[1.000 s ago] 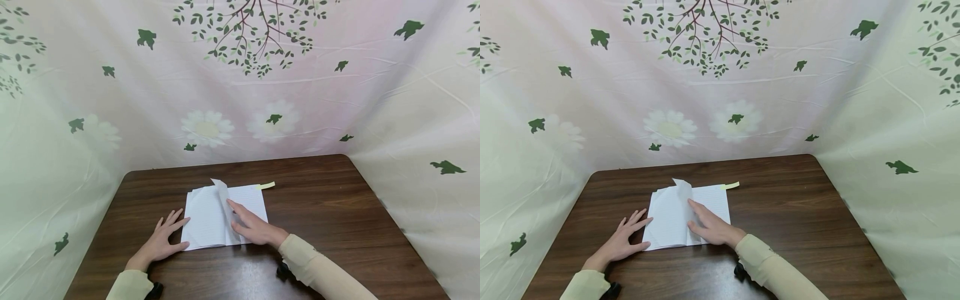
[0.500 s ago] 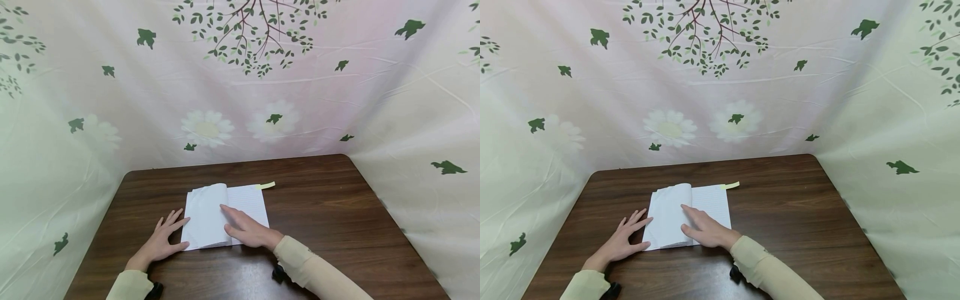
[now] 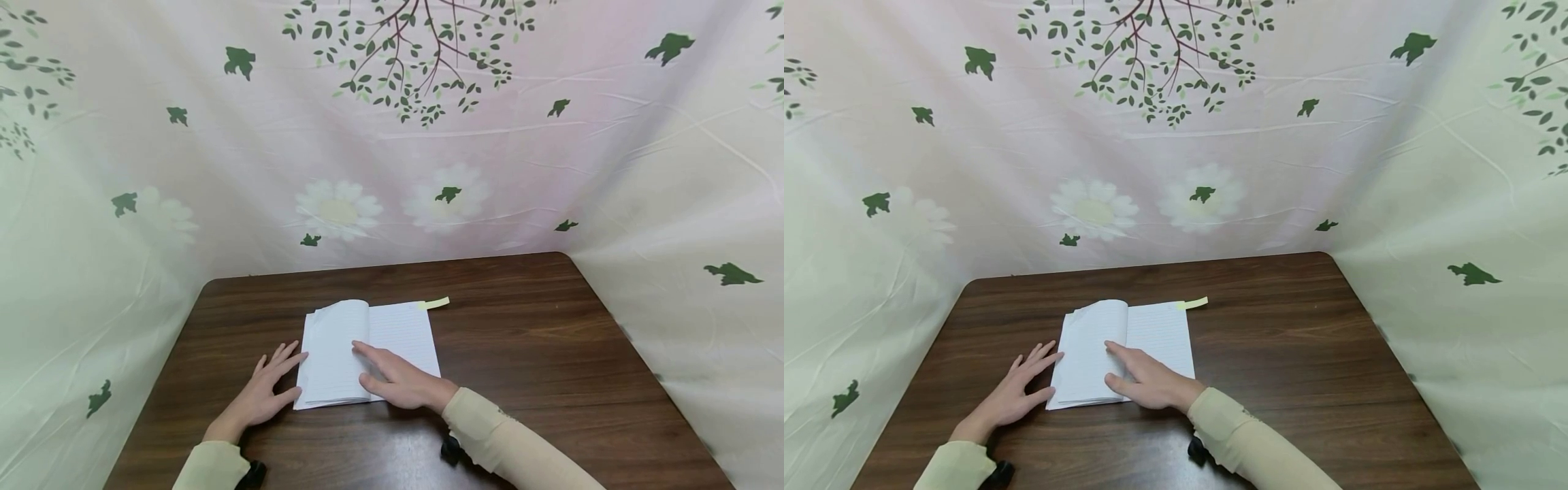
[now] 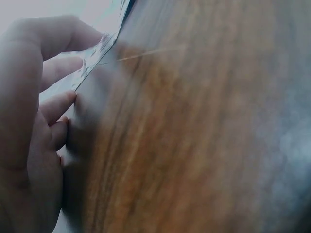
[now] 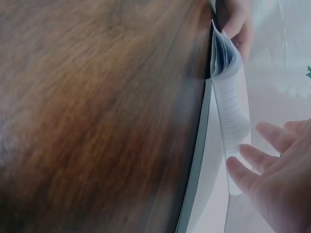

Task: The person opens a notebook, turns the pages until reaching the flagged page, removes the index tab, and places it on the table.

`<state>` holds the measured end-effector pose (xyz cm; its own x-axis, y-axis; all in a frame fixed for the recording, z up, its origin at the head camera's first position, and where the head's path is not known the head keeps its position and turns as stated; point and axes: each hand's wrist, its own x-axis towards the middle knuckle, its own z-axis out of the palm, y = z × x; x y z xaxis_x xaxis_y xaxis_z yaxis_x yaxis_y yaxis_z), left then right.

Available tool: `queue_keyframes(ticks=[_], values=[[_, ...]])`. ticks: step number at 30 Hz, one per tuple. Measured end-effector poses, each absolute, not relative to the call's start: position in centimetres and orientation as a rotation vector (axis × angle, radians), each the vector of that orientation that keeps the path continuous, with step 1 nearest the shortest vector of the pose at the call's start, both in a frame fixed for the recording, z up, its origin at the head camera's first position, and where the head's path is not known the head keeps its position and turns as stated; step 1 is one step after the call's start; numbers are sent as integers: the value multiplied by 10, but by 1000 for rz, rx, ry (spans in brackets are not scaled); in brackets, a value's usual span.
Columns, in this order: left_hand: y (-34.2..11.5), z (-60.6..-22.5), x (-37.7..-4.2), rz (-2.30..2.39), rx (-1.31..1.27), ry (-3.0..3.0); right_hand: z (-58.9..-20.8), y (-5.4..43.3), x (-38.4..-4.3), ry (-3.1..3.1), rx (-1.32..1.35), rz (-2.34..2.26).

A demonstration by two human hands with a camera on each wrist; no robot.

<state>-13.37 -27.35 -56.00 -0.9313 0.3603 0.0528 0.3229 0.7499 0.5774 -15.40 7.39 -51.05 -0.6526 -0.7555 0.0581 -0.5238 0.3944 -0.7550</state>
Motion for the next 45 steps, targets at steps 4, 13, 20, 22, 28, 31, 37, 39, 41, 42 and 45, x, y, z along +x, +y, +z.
queue_keyframes(ticks=[4,13,20,22,28,31,37,39,41,42,45], values=[[-273,-559,-134,967,549,2875,-511,73,-153,2375,-1129,-1101],[-270,-559,-134,899,533,2907,-510,71,-150,2374,-1120,-1063],[-271,-560,-134,869,582,2917,-513,70,-149,2376,-1114,-1024],[-271,-559,-133,868,598,2927,-514,69,-150,2377,-1131,-1010],[-270,-558,-131,832,615,2929,-513,68,-149,2366,-1150,-970],[-270,-558,-131,811,613,2920,-512,68,-148,2364,-1144,-953],[-270,-558,-133,825,624,2913,-511,74,-149,2384,-1128,-957],[-271,-558,-133,828,622,2910,-511,78,-150,2396,-1127,-971],[-271,-558,-133,833,621,2903,-511,81,-151,2410,-1122,-979],[-272,-558,-133,836,621,2899,-511,83,-151,2413,-1112,-983],[-273,-558,-133,857,624,2885,-512,90,-152,2433,-1080,-981]])
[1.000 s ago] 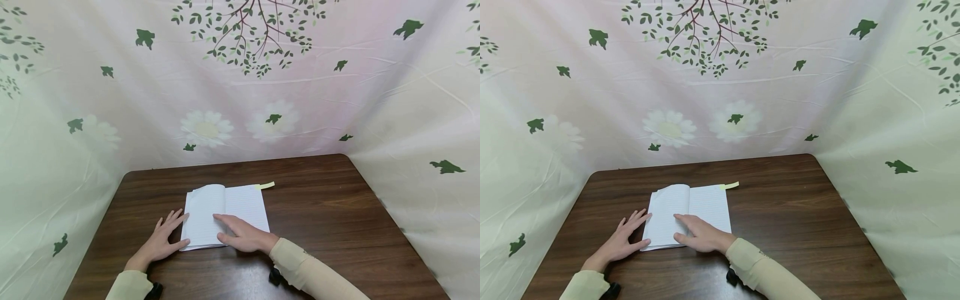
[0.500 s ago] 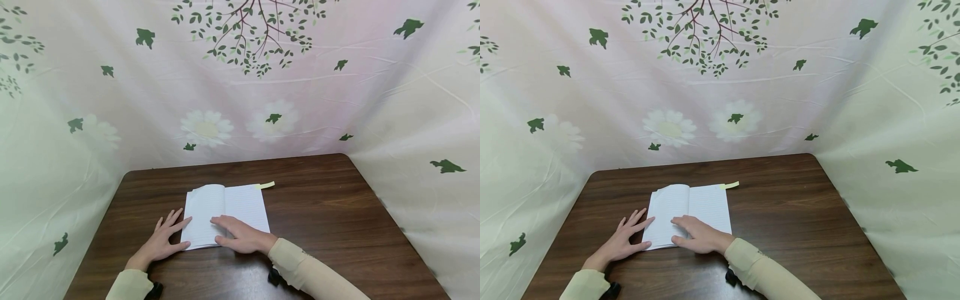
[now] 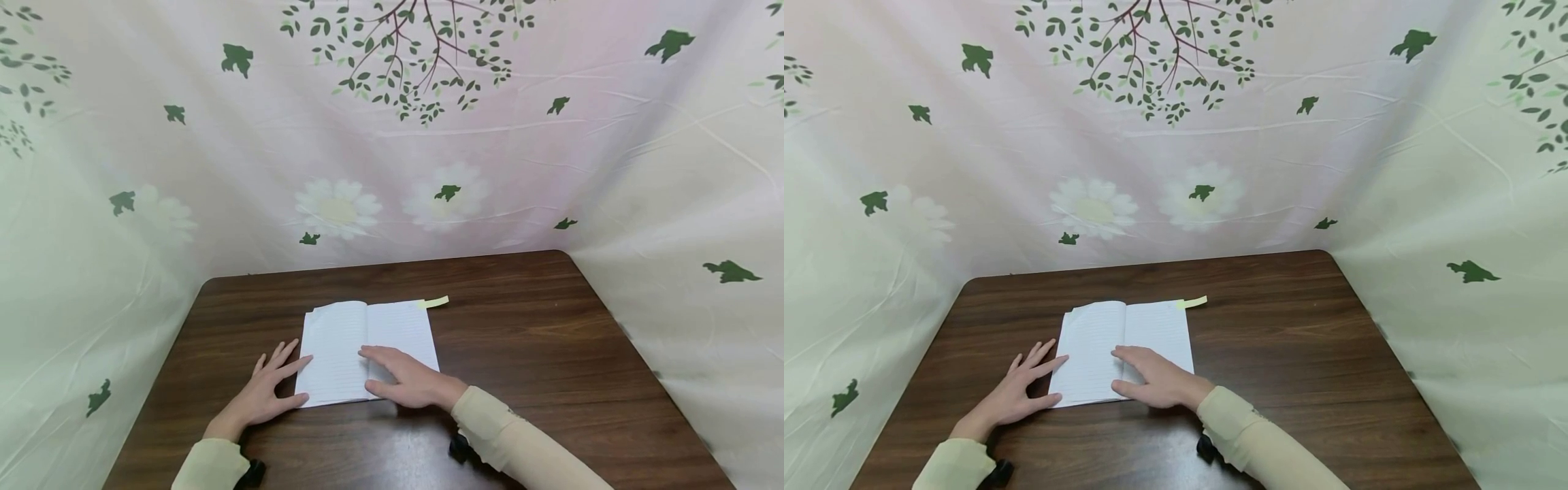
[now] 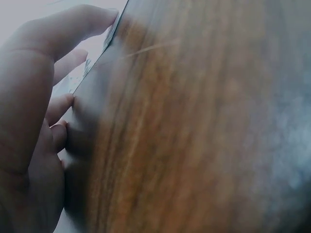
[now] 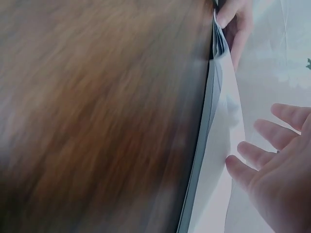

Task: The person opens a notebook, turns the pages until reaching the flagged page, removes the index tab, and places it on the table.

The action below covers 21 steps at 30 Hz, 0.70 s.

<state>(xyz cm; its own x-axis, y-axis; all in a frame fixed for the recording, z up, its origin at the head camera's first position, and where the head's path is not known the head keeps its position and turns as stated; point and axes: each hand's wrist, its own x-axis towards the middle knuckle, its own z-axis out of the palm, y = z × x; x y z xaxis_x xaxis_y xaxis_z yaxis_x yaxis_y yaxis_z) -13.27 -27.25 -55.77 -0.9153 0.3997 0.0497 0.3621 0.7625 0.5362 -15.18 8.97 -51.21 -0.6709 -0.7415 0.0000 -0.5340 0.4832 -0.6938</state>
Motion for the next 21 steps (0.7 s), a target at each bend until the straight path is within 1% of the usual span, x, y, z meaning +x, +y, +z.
queue_keyframes(ticks=[5,21], values=[[-273,-559,-133,869,625,2880,-512,101,-154,2445,-1029,-986],[-274,-560,-134,887,593,2865,-517,127,-163,2508,-987,-968]])
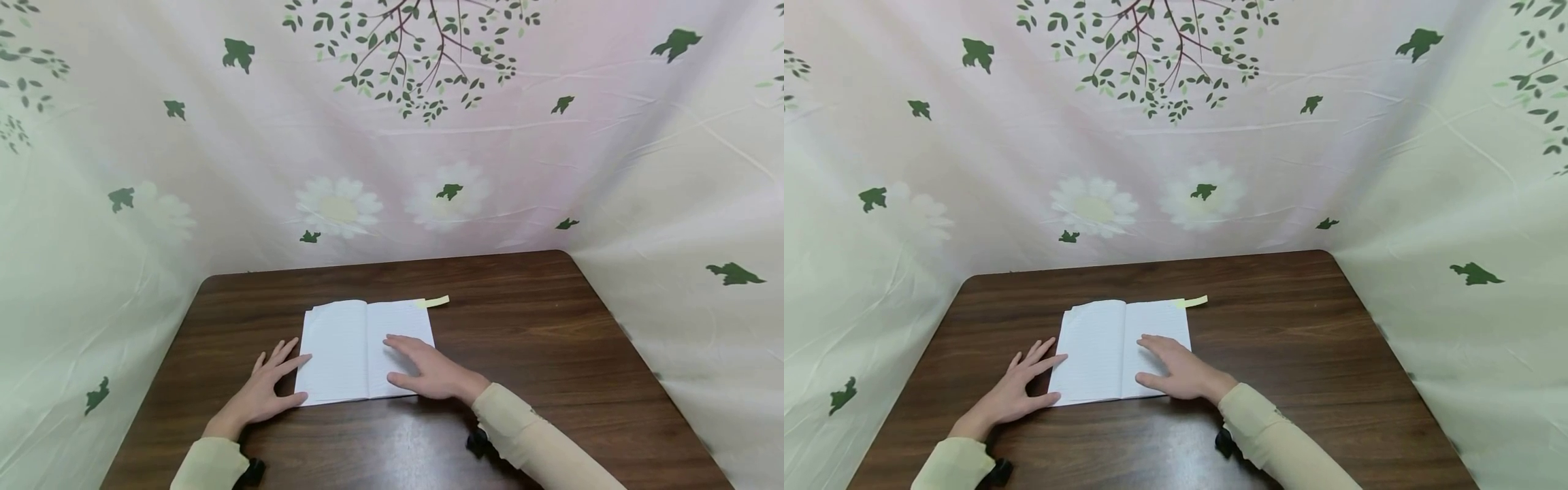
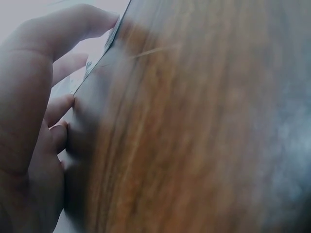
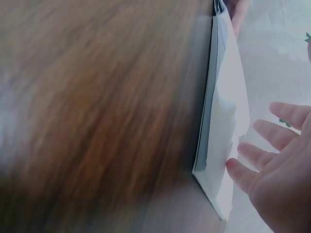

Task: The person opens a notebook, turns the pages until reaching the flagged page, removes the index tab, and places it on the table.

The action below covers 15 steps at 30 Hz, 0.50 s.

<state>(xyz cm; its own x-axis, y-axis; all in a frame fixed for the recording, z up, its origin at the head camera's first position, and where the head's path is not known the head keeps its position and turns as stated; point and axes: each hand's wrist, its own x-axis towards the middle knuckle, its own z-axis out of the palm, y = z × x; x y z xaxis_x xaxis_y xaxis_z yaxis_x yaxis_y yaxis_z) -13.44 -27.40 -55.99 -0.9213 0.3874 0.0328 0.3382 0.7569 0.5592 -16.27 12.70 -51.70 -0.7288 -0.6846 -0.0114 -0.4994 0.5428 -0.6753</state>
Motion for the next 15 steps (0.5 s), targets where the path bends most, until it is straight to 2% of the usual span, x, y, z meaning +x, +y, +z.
queue_keyframes(ticks=[15], values=[[-274,-560,-135,890,596,2868,-519,150,-169,2568,-971,-982]])
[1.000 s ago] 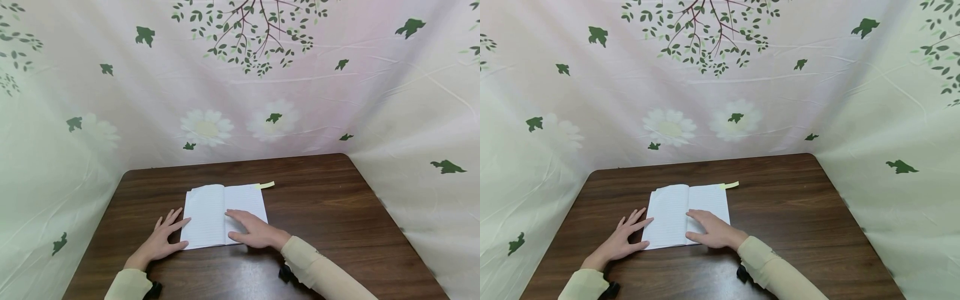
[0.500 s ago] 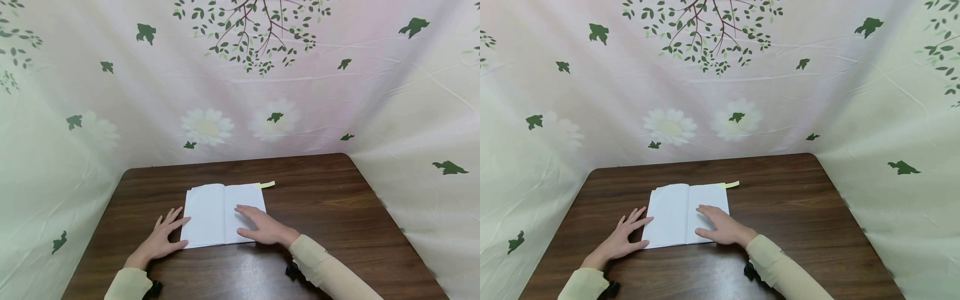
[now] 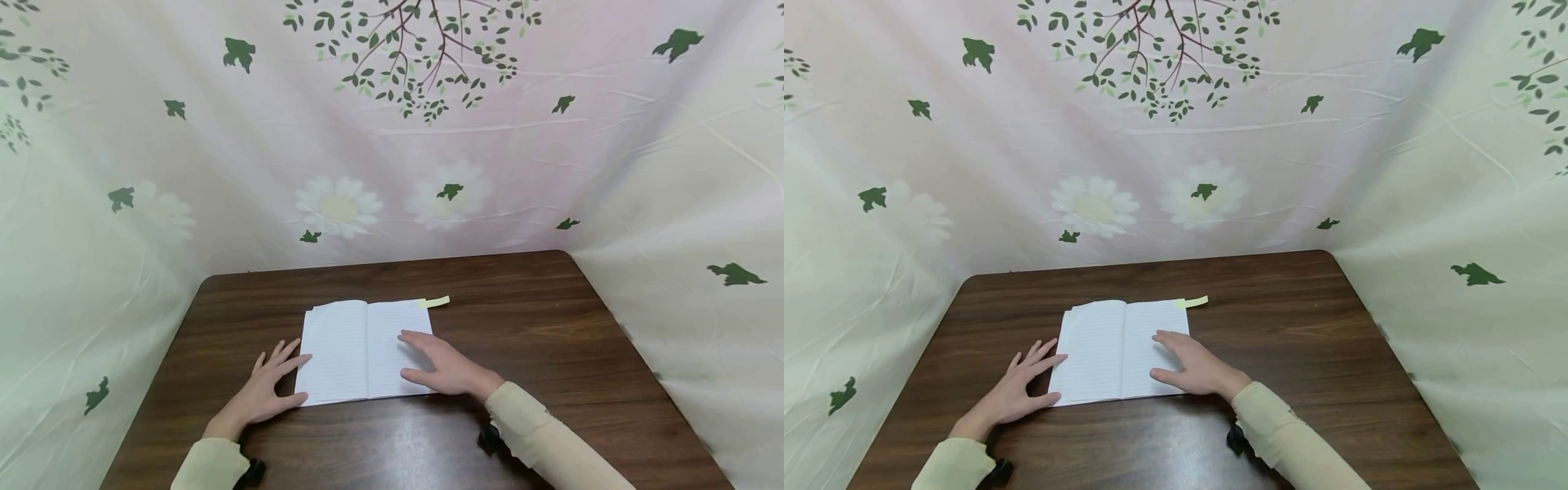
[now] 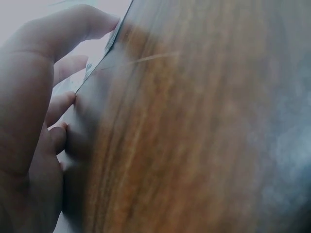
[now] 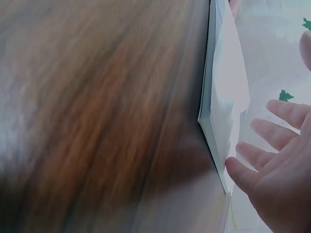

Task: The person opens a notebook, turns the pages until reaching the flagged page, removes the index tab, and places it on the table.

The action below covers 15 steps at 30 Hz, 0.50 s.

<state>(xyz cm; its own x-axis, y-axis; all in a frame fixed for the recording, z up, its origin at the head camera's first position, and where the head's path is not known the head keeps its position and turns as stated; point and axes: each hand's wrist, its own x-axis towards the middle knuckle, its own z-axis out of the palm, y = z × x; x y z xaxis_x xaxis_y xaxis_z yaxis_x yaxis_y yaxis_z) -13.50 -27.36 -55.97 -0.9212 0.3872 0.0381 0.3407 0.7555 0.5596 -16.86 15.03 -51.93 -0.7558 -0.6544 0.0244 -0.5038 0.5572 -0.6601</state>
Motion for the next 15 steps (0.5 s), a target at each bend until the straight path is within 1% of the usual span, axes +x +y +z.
queue_keyframes(ticks=[8,15], values=[[-273,-558,-135,876,591,2861,-520,158,-171,2589,-932,-979],[-269,-549,-135,731,593,2914,-516,160,-170,2586,-928,-985]])
